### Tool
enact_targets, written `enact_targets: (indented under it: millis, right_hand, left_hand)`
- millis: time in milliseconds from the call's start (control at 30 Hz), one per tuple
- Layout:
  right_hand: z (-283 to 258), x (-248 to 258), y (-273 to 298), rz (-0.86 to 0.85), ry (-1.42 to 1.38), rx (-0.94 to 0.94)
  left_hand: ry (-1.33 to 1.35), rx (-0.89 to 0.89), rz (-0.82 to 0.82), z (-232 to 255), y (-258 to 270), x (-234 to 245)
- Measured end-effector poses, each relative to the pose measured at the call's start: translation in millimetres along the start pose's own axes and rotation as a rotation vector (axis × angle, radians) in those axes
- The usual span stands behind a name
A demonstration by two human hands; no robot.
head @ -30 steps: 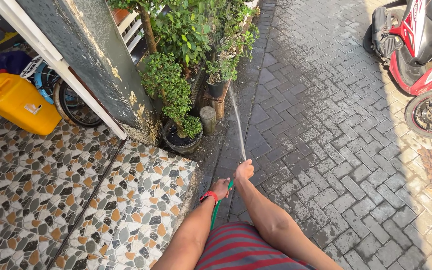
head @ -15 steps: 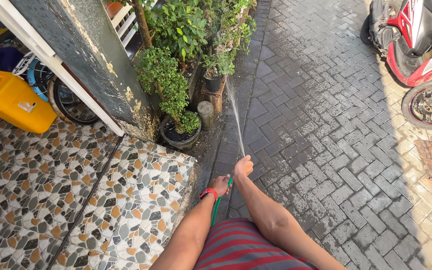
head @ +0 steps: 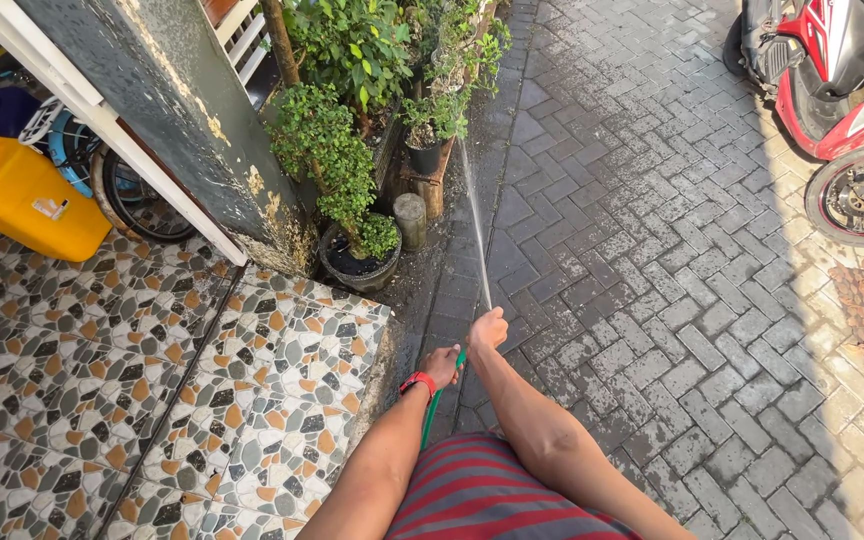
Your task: Watering several potted plants in an outdoor alleyway using a hose.
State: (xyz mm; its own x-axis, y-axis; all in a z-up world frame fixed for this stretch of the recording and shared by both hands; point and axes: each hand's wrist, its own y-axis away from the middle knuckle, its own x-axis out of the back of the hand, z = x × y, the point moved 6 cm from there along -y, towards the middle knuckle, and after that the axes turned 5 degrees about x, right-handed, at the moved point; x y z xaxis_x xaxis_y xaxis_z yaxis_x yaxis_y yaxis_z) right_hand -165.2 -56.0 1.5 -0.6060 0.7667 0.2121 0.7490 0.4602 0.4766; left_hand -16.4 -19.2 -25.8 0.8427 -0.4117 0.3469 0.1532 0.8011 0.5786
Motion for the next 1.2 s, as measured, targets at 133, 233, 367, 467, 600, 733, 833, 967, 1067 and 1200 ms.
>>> enact_targets:
  millis: [133,233,367,467,600,733,833,967,1067,1200]
  right_hand:
    - [-4.4,1.3,5.1,-0.008,-0.002,-0.011]
    - [-4.7,1.3,6.2,-0.009,0.017,-0.015]
    - [-3.3,1.8,4.0,-0.007,0.023,-0.008]
    - [-4.0,2.3,3.3,-0.007,0.021,-0.008]
    - [-11.0,5.7,8.6,-0.013,0.019,-0.013]
    - [-10.3,3.0,4.9,-0.01,0.008,-0.029]
    - [-11.5,3.1,0.6,0.0,0.008,-0.033]
    - [-20.8,-13.0,-6.9,0.004,-0.003,-0.027]
    - [-25.2,-21.6,-12.7,-0.003,0.026,0.001]
    - [-34.2,-29.5,-13.0,-0.006,0.028,0.02]
  left_hand:
    - [0.003,0.012,-0.006,-3.3,-3.0,-0.7]
    - [0.016,0.02,-0.002,-2.8,-1.3,0.2]
    - [0.015,0.021,0.003,-1.4,-0.1,-0.5]
    - [0.01,0.026,0.003,1.4,1.2,-0.5]
    - [-0.004,0.037,0.002,6.8,5.7,1.3]
    - [0.008,0.029,0.001,8.1,3.4,0.2]
    - [0.047,0.014,0.01,3.0,-7.9,-7.9]
    - [0.084,-0.019,0.065,0.1,-33.6,-4.4]
    - [0.072,-0.032,0.105,5.6,-40.5,-1.7]
    - [0.053,-0.027,0.129,12.0,-47.8,1.1]
